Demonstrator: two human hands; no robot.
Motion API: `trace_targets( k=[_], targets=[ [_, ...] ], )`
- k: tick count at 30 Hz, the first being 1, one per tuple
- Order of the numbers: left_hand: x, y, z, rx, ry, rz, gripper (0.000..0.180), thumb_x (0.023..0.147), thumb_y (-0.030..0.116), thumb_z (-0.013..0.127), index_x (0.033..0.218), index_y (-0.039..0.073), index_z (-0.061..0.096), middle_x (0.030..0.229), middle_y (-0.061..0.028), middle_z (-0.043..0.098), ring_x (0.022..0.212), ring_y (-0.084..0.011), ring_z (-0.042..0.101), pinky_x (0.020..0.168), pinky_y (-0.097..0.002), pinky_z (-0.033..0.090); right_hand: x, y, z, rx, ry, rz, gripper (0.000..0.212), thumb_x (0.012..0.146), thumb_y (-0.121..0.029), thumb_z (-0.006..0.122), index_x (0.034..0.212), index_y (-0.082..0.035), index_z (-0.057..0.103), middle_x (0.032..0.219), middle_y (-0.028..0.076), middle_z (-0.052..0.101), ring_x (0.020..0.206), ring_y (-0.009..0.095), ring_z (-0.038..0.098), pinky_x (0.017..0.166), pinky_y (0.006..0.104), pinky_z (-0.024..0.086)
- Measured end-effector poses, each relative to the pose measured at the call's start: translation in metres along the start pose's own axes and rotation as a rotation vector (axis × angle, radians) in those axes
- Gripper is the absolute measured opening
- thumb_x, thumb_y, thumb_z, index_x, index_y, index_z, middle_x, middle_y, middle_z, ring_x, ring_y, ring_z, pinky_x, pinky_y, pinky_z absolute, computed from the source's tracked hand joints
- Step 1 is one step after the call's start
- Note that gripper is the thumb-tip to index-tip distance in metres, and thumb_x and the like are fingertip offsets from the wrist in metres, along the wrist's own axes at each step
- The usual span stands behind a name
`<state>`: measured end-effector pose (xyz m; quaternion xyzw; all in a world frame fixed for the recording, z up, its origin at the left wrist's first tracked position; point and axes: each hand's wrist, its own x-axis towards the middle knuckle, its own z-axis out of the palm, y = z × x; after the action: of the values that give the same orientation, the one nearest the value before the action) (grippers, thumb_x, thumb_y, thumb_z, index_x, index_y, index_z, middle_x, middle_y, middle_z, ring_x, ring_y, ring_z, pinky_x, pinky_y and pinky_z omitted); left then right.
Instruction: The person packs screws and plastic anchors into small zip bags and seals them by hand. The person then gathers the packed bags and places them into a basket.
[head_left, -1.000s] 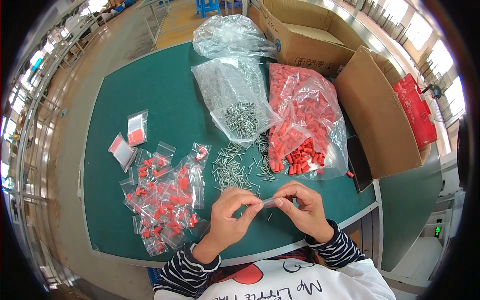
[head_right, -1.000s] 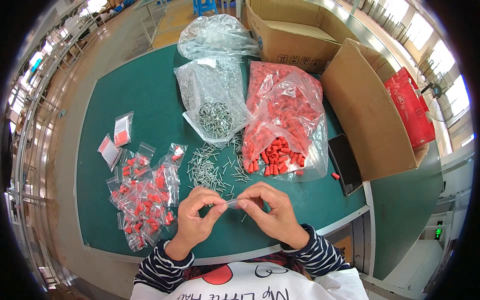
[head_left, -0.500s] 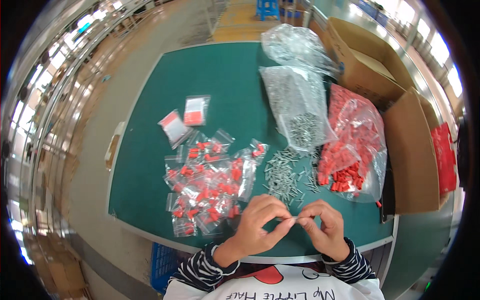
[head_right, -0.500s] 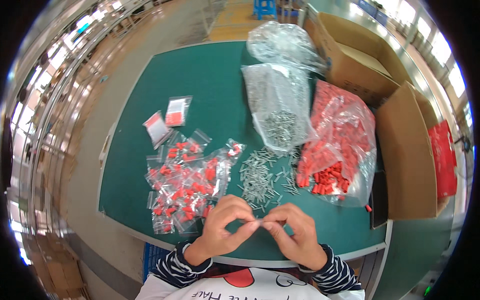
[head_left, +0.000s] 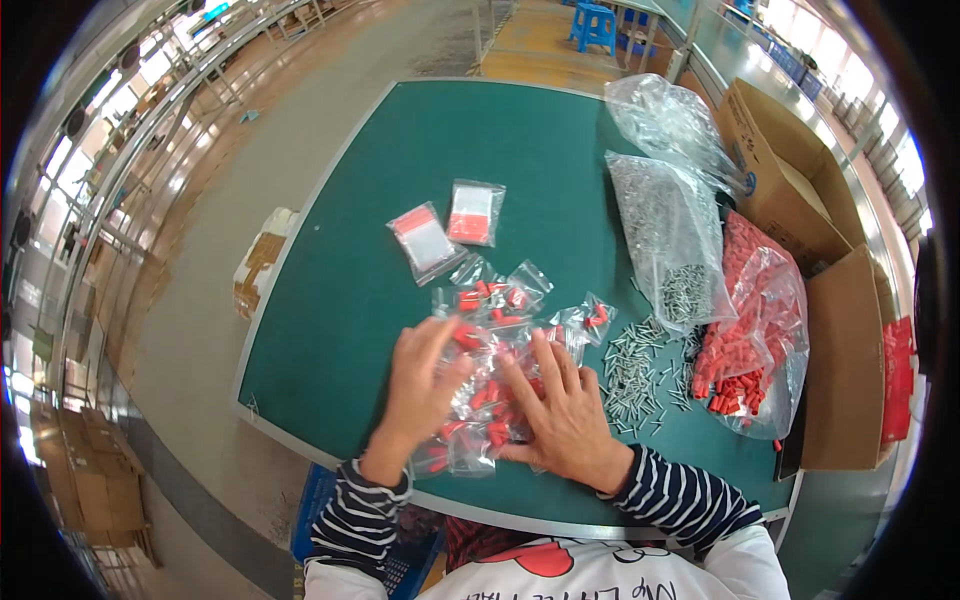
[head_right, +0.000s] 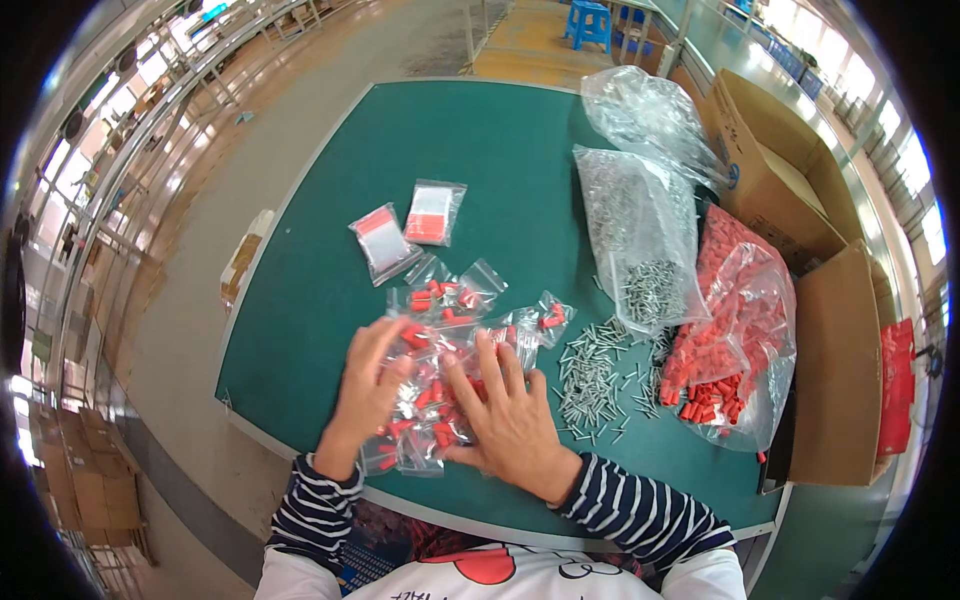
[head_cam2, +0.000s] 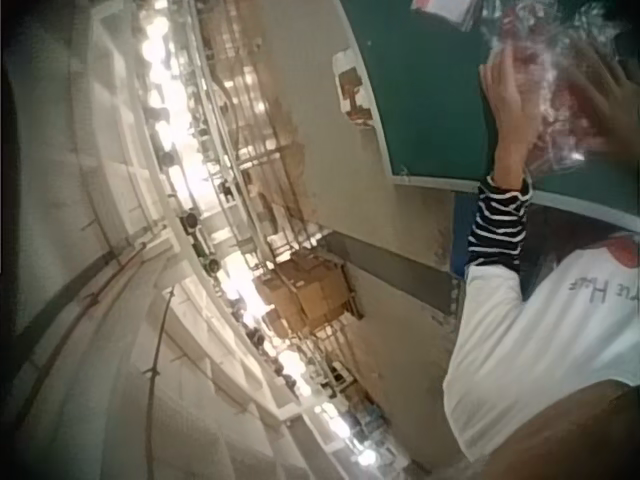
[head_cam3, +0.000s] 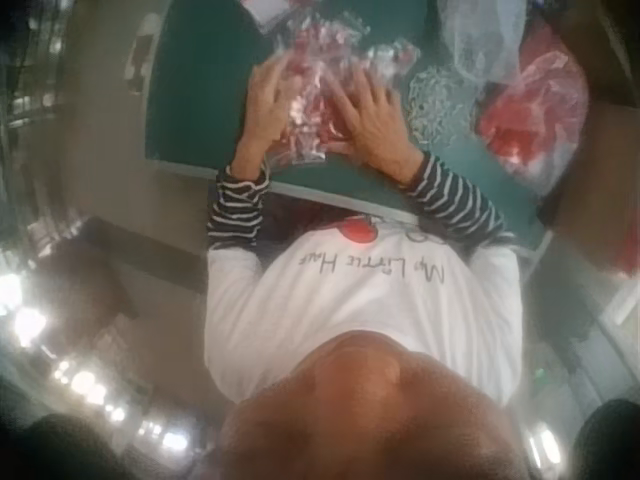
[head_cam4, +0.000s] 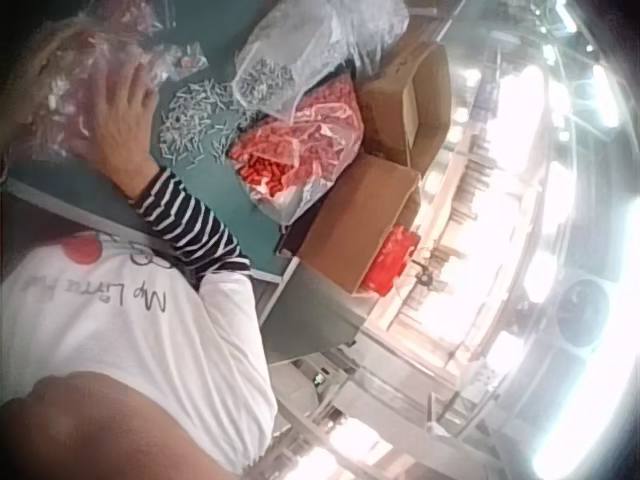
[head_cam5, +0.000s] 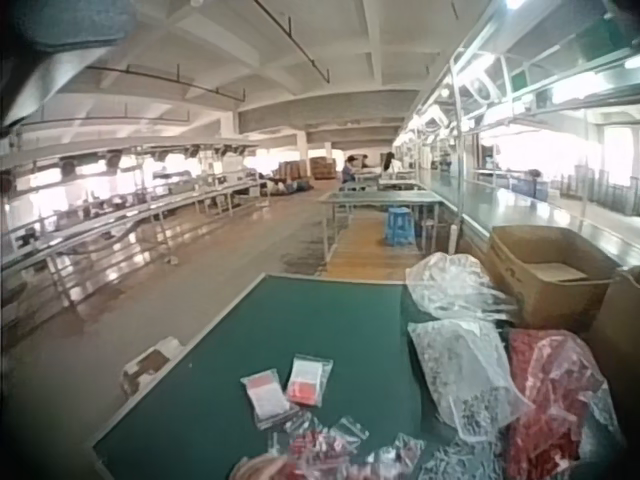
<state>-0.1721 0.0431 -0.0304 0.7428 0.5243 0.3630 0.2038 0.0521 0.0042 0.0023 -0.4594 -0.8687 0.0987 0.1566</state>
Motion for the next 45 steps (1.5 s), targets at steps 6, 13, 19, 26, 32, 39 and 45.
trace_targets(
  k=[6,13,19,26,32,39,45],
  targets=[
    [-0.004,0.041,0.047,-0.178,0.24,-0.142,0.036,0.094,0.027,0.06,0.115,-0.002,0.065,0.114,-0.0193,0.066,0.114,-0.0389,0.057,0.099,-0.046,0.043,0.041,0.017,0.031,0.021,0.161,-0.049,0.089,0.065,-0.015,0.078,0.146,-0.007,0.04,0.139,0.025,0.043,0.109,0.039,0.052,0.08,0.0428,0.053],
    [0.045,0.06,0.037,-0.863,0.403,-0.366,0.029,0.099,0.023,0.058,0.106,-0.003,0.065,0.081,-0.0074,0.065,0.07,-0.0111,0.057,0.064,-0.0295,0.047,0.082,0.011,0.001,0.296,0.369,-0.07,0.077,0.063,0.014,0.062,0.136,-0.004,0.047,0.122,0.023,0.051,0.105,0.043,0.058,0.084,0.0421,0.054],
    [-0.003,0.079,-0.045,-0.808,0.621,-0.173,0.026,0.095,0.017,0.063,0.108,-0.005,0.064,0.095,-0.0107,0.066,0.082,-0.012,0.06,0.071,-0.0265,0.049,0.093,-0.071,-0.034,0.253,0.427,-0.333,0.077,0.06,0.011,0.068,0.133,-0.006,0.051,0.122,0.021,0.052,0.102,0.04,0.06,0.077,0.041,0.056],
    [-0.187,0.048,-0.11,-0.467,0.782,-0.559,0.035,0.101,0.018,0.05,0.125,-0.006,0.058,0.119,-0.0121,0.062,0.108,-0.0193,0.06,0.092,-0.0309,0.048,0.058,-0.189,0.025,0.295,0.11,-0.571,0.05,0.078,-0.017,0.063,0.126,-0.003,0.055,0.121,0.023,0.053,0.1,0.029,0.059,0.065,0.0321,0.056],
    [-0.293,-0.014,-0.111,-0.03,0.781,-0.97,0.04,0.1,0.021,0.056,0.132,-0.003,0.054,0.127,-0.0158,0.061,0.117,-0.0239,0.057,0.102,-0.0342,0.042,0.051,-0.144,0.008,0.359,-0.03,-0.629,0.051,0.077,-0.017,0.072,0.125,-0.006,0.057,0.13,0.02,0.052,0.113,0.036,0.055,0.089,0.0456,0.046],
    [-0.2,0.028,-0.077,0.124,0.624,-0.414,0.07,0.081,0.028,0.079,0.136,-0.002,0.047,0.134,-0.0163,0.053,0.124,-0.0297,0.05,0.107,-0.0422,0.037,-0.005,-0.018,-0.026,0.347,0.068,-0.072,0.042,0.075,0.002,0.076,0.115,0.0,0.063,0.115,0.017,0.062,0.097,0.034,0.064,0.08,0.0388,0.053],
    [-0.102,0.06,0.007,0.356,-0.163,-0.03,0.123,0.064,0.073,0.073,0.152,0.003,0.024,0.156,-0.0265,0.021,0.144,-0.0464,0.021,0.115,-0.0607,0.014,-0.058,0.003,-0.02,0.391,-0.009,0.059,0.043,0.076,-0.008,0.077,0.116,-0.004,0.062,0.112,0.016,0.06,0.092,0.034,0.064,0.075,0.0398,0.055]
  ],
)
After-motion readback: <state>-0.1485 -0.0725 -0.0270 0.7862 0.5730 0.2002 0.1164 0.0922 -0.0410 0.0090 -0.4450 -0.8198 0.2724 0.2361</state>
